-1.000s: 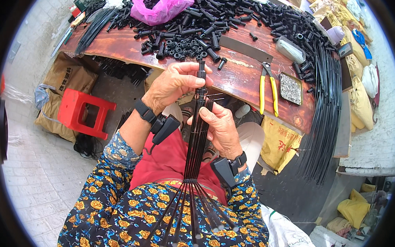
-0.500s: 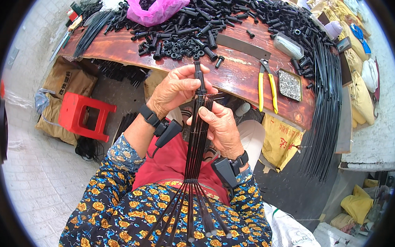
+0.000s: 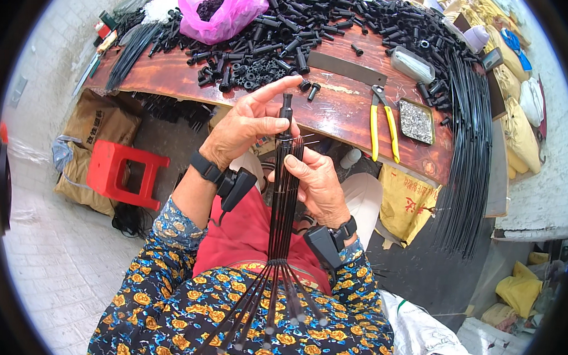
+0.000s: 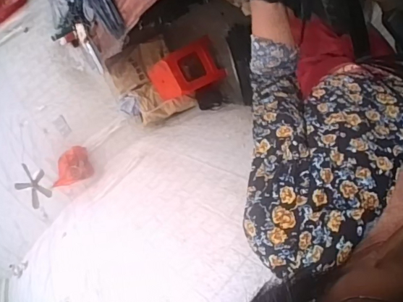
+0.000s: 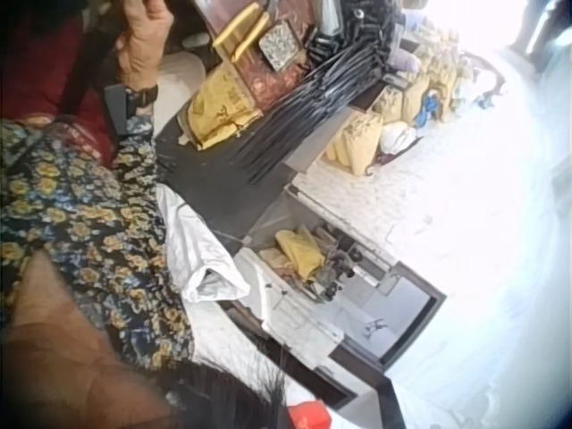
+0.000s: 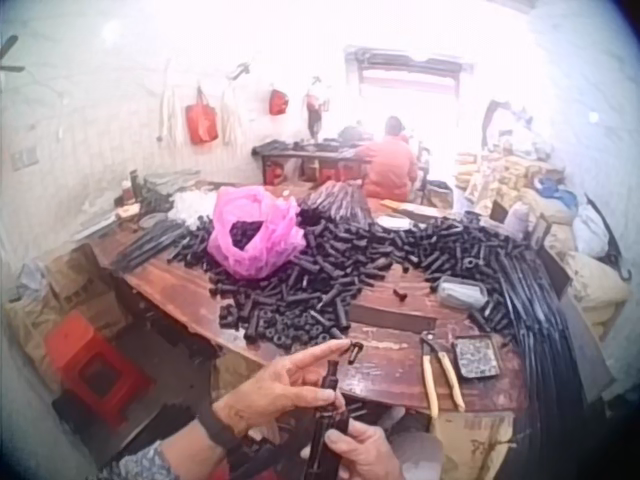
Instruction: The recorder is assembling small plastic and metal components onto thin black rods using hand tools and manual manipulation in an industrial setting.
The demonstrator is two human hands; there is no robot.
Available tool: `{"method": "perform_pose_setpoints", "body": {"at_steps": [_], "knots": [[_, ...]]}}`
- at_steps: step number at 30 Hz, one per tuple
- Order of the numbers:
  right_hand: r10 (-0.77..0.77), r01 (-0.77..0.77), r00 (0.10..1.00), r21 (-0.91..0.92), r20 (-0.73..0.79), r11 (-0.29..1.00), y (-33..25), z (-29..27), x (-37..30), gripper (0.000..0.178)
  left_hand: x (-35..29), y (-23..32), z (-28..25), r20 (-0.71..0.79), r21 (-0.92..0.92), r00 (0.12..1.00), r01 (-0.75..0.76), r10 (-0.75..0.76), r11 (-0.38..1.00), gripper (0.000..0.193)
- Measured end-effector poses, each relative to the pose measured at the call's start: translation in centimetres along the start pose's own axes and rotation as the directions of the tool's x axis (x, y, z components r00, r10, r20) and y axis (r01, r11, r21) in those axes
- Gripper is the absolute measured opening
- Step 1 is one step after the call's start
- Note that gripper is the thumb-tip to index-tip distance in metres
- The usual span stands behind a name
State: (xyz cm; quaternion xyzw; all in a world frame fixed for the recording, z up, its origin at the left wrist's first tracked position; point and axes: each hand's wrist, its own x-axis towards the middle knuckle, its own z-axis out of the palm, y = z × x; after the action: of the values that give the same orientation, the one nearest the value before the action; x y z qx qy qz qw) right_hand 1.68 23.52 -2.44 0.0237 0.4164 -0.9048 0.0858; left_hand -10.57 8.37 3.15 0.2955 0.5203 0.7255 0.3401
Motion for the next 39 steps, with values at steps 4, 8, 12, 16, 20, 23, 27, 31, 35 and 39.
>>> {"method": "perform_pose_setpoints", "body": {"at_steps": [4,8,12,16,20,23,27,31,35,39], "knots": [[0.011,-0.011,1.000,0.037,-0.001,0.999,0.0,0.3,-0.1,0.024,-0.4,-0.2,-0.1,0.020,-0.006,1.000,-0.008,0.008,1.000,0.072],[0.001,-0.001,1.000,0.027,0.000,1.000,0.0,-0.1,0.0,0.024,-0.6,0.1,0.3,0.002,-0.048,1.000,-0.006,0.006,0.999,0.071],[0.011,-0.010,1.000,0.040,-0.023,0.999,0.2,-0.3,0.3,0.026,-0.5,0.5,0.2,-0.007,0.032,1.000,0.014,-0.014,0.999,0.066],[0.016,-0.015,0.999,0.034,-0.039,0.999,0.3,-0.2,0.4,0.028,-0.4,0.3,-0.1,-0.052,0.092,0.998,0.033,-0.028,0.995,0.062],[0.014,-0.013,0.999,0.027,-0.034,1.000,0.5,-0.3,0.5,0.028,-0.3,0.0,-0.5,-0.047,0.114,0.999,0.026,-0.021,0.993,0.062],[0.012,-0.011,0.999,0.040,-0.040,0.999,0.6,-0.4,0.6,0.027,-0.1,-0.3,-0.6,-0.032,0.119,0.999,0.030,-0.026,0.992,0.062],[0.027,-0.024,0.997,0.051,-0.070,0.998,0.2,0.1,0.4,0.024,-0.1,-0.5,-0.6,-0.031,0.076,0.999,0.032,-0.030,0.997,0.062],[0.018,-0.015,0.998,0.037,-0.065,0.999,0.2,-0.1,0.4,0.023,-0.3,-0.1,-0.3,-0.024,0.055,0.999,0.046,-0.045,0.997,0.065],[0.011,-0.011,0.997,0.001,-0.072,1.000,0.2,-0.1,0.3,0.024,-0.6,-0.5,-0.4,-0.001,-0.070,0.999,0.036,-0.036,0.997,0.069],[0.034,-0.034,0.995,-0.006,-0.094,0.999,0.1,0.1,0.3,0.026,-1.2,-0.7,-0.3,0.056,-0.094,0.998,-0.028,0.033,0.995,0.075]]}}
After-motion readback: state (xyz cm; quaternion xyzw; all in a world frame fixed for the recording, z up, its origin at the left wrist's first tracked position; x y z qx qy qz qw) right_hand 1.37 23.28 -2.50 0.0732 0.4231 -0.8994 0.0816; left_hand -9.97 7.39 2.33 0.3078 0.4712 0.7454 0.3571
